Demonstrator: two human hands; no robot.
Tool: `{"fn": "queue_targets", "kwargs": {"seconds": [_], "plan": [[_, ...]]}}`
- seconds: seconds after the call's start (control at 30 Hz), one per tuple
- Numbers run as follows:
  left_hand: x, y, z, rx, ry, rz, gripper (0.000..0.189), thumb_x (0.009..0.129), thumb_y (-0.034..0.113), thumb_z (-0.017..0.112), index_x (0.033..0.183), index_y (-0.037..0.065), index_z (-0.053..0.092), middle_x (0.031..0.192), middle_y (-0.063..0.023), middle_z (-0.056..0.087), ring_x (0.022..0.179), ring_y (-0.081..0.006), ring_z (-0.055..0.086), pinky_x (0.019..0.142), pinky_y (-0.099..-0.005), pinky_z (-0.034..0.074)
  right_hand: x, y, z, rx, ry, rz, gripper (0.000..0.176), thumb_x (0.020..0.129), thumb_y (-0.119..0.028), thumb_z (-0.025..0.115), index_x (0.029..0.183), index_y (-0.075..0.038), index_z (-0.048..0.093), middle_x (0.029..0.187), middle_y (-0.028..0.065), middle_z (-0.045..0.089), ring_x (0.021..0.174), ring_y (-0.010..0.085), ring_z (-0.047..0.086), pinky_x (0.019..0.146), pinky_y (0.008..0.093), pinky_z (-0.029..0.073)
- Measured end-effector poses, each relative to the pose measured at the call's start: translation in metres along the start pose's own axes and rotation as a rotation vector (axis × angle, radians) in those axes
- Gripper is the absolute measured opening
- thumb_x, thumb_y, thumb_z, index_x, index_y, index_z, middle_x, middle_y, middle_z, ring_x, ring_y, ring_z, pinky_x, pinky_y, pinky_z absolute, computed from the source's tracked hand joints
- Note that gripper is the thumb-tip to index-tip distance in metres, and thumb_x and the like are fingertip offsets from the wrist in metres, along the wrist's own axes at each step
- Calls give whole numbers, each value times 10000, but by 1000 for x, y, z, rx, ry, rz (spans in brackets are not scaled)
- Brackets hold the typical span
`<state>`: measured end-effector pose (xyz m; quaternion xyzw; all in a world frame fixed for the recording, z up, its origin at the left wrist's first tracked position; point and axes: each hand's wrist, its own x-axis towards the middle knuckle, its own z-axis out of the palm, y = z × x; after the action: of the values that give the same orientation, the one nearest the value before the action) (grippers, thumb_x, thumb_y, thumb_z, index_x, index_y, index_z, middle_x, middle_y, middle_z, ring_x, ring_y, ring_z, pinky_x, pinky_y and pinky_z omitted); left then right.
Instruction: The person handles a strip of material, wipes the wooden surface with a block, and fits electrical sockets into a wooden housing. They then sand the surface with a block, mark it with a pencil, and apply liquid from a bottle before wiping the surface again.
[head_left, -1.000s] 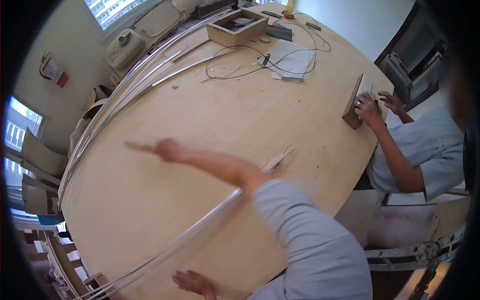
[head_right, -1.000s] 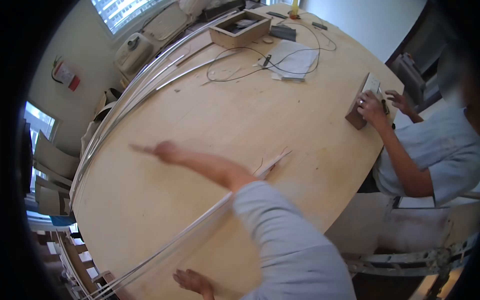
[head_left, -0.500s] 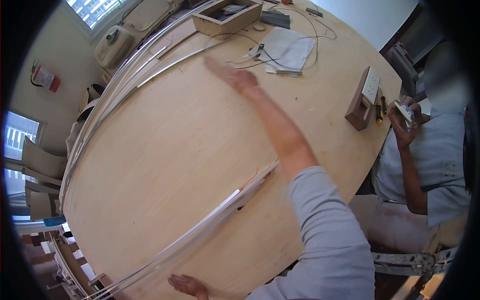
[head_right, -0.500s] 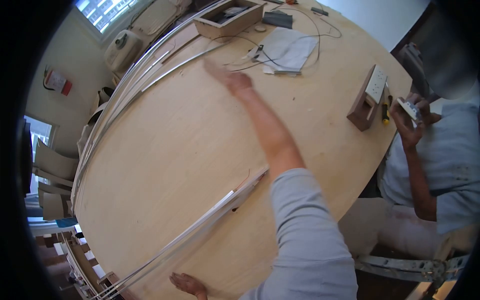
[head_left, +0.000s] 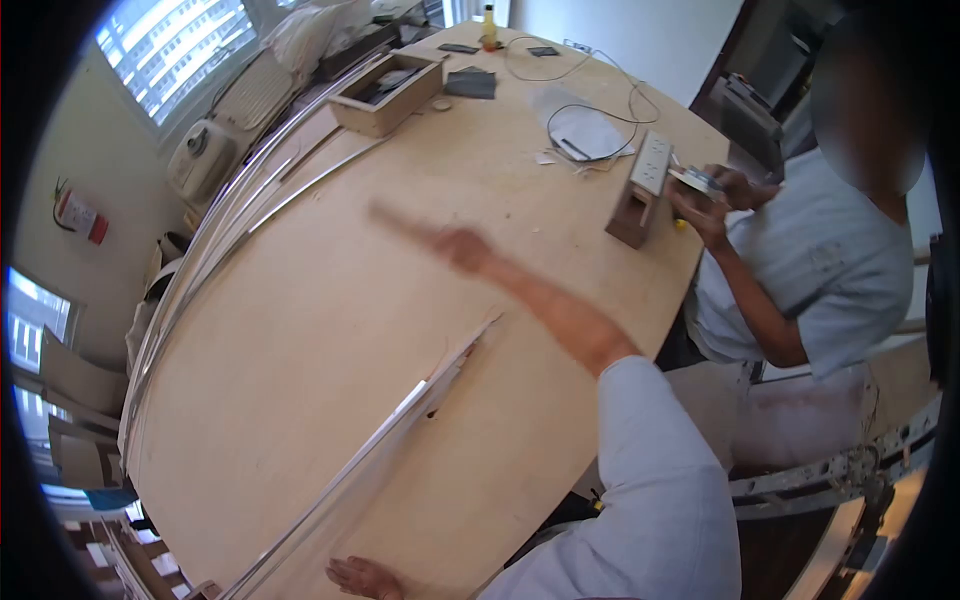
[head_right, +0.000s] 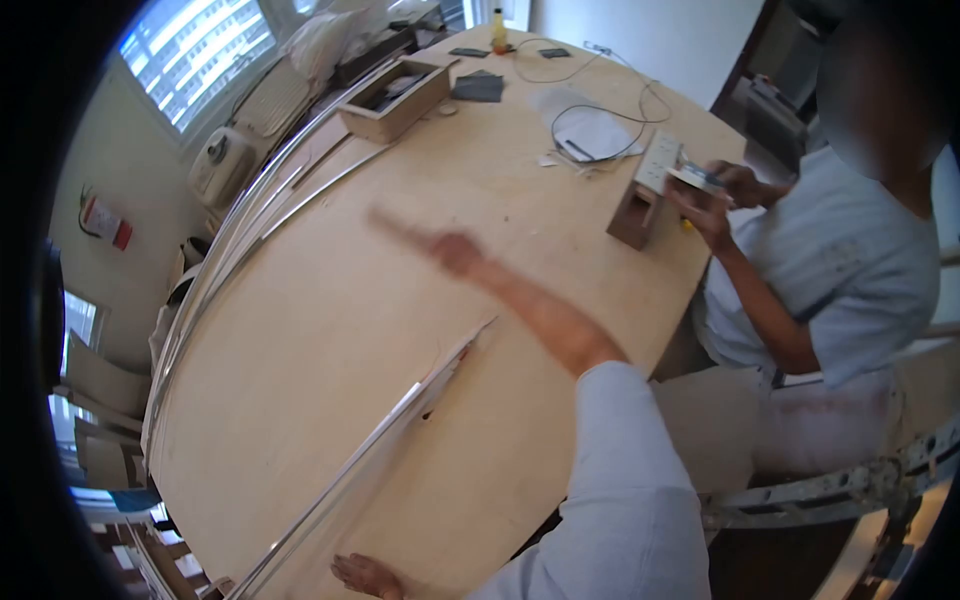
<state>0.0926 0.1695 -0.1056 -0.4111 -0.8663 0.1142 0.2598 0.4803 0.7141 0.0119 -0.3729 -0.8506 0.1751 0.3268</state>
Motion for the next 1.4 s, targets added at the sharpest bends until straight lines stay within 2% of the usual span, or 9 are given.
{"fn": "queue_targets", "kwargs": {"seconds": [0.1,0.37,0.4,0.53,0.77,0.97,1.17,1.27,1.4], "plan": [[9,11,-35,-151,-110,-97,504,943,314,391,1328,-10,382,1342,-206,411,1247,-370,384,927,-582,347,-21,-22,90,-152,-454,166,449,940,-387,336,1381,-305,364,1383,74,427,1159,215,509,917,341,432],[18,12,-41,-328,-350,-334,503,962,362,322,1351,45,361,1420,-175,311,1334,-308,266,1052,-540,198,-125,156,-80,-231,170,1042,463,892,-423,432,949,-24,661,948,173,664,858,315,645,732,419,504],[18,8,-35,-331,-350,-331,511,960,375,319,1354,51,358,1426,-174,301,1336,-308,263,1049,-550,200,-143,148,-94,-631,189,914,405,866,-404,492,883,-47,681,872,161,674,797,296,656,684,417,506],[17,9,-38,-384,-281,-352,494,953,352,359,1342,47,367,1414,-171,312,1339,-313,253,1042,-568,212,-152,104,-67,-152,191,844,303,801,-349,587,744,-70,691,751,152,668,690,302,648,624,422,510],[2,139,-125,-855,-61,339,380,885,138,504,1243,18,467,1358,-221,382,1295,-392,305,1062,-508,232,-73,-18,47,-134,-320,262,546,889,-252,458,1408,-249,287,1085,175,594,1021,320,566,853,411,467],[19,307,-212,-1077,-145,620,388,835,127,565,1203,26,494,1366,-207,374,1300,-362,312,1077,-505,211,-33,136,16,-310,-262,479,271,859,-210,465,1027,-57,612,929,180,646,847,335,628,737,437,513],[21,331,-214,-977,-155,577,346,847,126,528,1183,44,513,1354,-183,406,1298,-334,332,1081,-489,212,-65,251,-139,-253,433,1031,326,867,-270,465,855,-5,655,830,223,648,767,333,649,663,442,525],[21,331,-212,-969,-159,585,341,844,122,527,1175,42,520,1342,-185,420,1292,-336,341,1083,-485,211,-79,229,-97,-312,195,656,280,835,-259,484,775,-33,639,727,188,643,699,356,631,610,458,504],[20,334,-211,-959,-137,577,344,846,131,521,1179,46,522,1345,-181,420,1292,-330,343,1084,-485,208,-125,92,-48,-240,-27,363,512,887,-222,450,1385,-180,338,852,155,614,748,334,616,649,455,507]]}}
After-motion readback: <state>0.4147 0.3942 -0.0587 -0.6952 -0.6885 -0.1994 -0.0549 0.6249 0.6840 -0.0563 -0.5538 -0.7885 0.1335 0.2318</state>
